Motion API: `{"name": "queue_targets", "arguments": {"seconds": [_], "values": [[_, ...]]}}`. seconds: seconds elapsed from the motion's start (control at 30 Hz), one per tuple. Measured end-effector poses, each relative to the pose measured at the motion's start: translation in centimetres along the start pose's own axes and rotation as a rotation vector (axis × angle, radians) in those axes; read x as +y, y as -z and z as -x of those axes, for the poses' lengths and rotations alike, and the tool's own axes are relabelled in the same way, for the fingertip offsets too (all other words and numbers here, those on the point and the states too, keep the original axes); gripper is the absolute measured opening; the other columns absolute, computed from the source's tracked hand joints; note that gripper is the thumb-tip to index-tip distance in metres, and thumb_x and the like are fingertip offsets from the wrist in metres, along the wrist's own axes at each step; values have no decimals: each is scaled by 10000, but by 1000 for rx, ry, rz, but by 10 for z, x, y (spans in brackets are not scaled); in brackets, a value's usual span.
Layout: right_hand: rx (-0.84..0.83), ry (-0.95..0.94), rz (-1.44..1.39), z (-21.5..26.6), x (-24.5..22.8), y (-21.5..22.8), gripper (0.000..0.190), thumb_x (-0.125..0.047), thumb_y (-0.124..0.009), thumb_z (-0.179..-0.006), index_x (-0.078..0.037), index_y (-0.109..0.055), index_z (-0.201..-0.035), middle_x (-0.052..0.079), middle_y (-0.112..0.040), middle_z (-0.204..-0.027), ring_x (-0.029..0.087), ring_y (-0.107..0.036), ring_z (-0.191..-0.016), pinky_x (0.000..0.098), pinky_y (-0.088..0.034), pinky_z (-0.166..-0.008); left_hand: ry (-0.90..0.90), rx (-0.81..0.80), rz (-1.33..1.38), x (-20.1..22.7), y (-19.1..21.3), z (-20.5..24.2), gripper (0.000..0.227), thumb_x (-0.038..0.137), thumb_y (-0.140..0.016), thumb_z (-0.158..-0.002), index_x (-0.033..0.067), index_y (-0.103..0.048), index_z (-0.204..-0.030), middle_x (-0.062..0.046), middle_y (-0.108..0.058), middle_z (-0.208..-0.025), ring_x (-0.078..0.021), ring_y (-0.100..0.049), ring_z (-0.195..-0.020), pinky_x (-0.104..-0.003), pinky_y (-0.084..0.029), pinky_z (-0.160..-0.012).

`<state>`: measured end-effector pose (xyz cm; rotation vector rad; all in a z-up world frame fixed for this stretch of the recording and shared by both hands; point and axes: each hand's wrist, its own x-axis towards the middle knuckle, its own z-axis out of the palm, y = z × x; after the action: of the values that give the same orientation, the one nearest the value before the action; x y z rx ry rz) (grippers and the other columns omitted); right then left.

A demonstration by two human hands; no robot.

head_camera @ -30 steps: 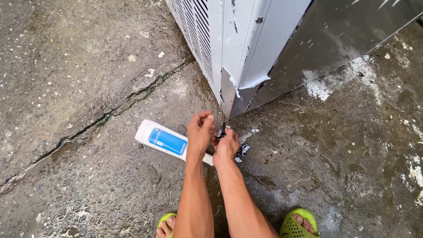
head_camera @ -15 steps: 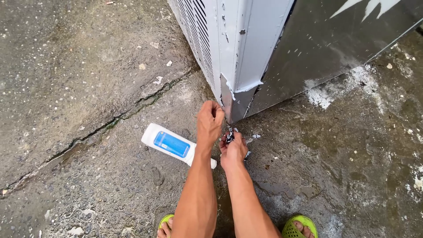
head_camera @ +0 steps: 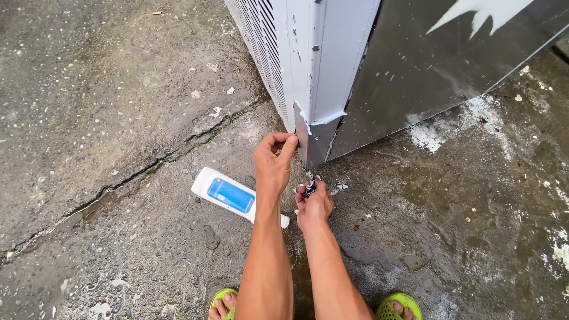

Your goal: Peeling off small pieces of white protective film from the edge of a metal appliance using fingernails.

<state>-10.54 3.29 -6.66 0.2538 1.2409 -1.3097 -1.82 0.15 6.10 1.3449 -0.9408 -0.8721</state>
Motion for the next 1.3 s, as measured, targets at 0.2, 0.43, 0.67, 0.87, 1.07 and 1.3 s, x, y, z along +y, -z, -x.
{"name": "queue_targets", "arguments": {"seconds": [0.2, 0.43, 0.67, 0.87, 1.07, 1.3], "values": [[5, -9, 13, -1, 6, 1, 122, -230, -632, -937, -186, -533, -991, 41, -646, -746, 169, -623, -545, 270, -548, -491, -8, -78, -86, -5, 0, -7, 170, 197, -688, -954, 29, -702, -932, -97, -667, -728, -145, -610, -674, -301, -548, -609], [21, -16, 50, -3, 12, 0, 144, -234, -646, -928, -180, -531, -995, 37, -643, -733, 160, -621, -538, 258, -541, -492, -79, 22, -253, -27, -10, -10, 158, 166, -599, -952, 11, -602, -922, -138, -610, -714, -230, -602, -643, -377, -490, -572], [33, -23, 45, -9, 9, 0, 146, -240, -648, -926, -202, -526, -995, 30, -636, -734, 160, -624, -535, 263, -547, -495, 121, 68, 162, 6, -4, 10, 478, 93, -781, -840, -46, -542, -1230, -189, -714, -953, -182, -661, -802, -292, -587, -703], [33, -28, 55, -5, 11, -6, 134, -246, -647, -935, -189, -536, -983, 32, -643, -727, 160, -623, -518, 264, -545, -468, 125, 69, 49, 9, -3, -5, 500, 3, -757, -810, 22, -536, -1259, -113, -736, -817, -110, -634, -697, -252, -552, -654], [34, -32, 94, 0, 13, -7, 139, -263, -643, -942, -196, -530, -985, 17, -642, -733, 142, -621, -512, 248, -547, -467, 22, -49, 138, 3, -4, -10, 403, 6, -644, -858, 29, -464, -1217, -75, -636, -769, -123, -596, -654, -270, -540, -630], [37, -27, 67, -9, 9, -3, 149, -247, -662, -927, -176, -553, -1000, 34, -638, -744, 157, -620, -521, 261, -547, -476, -301, -52, -215, 18, -10, -2, 228, -51, -503, -920, 33, -478, -1130, -104, -561, -773, -194, -539, -658, -366, -475, -604]]}}
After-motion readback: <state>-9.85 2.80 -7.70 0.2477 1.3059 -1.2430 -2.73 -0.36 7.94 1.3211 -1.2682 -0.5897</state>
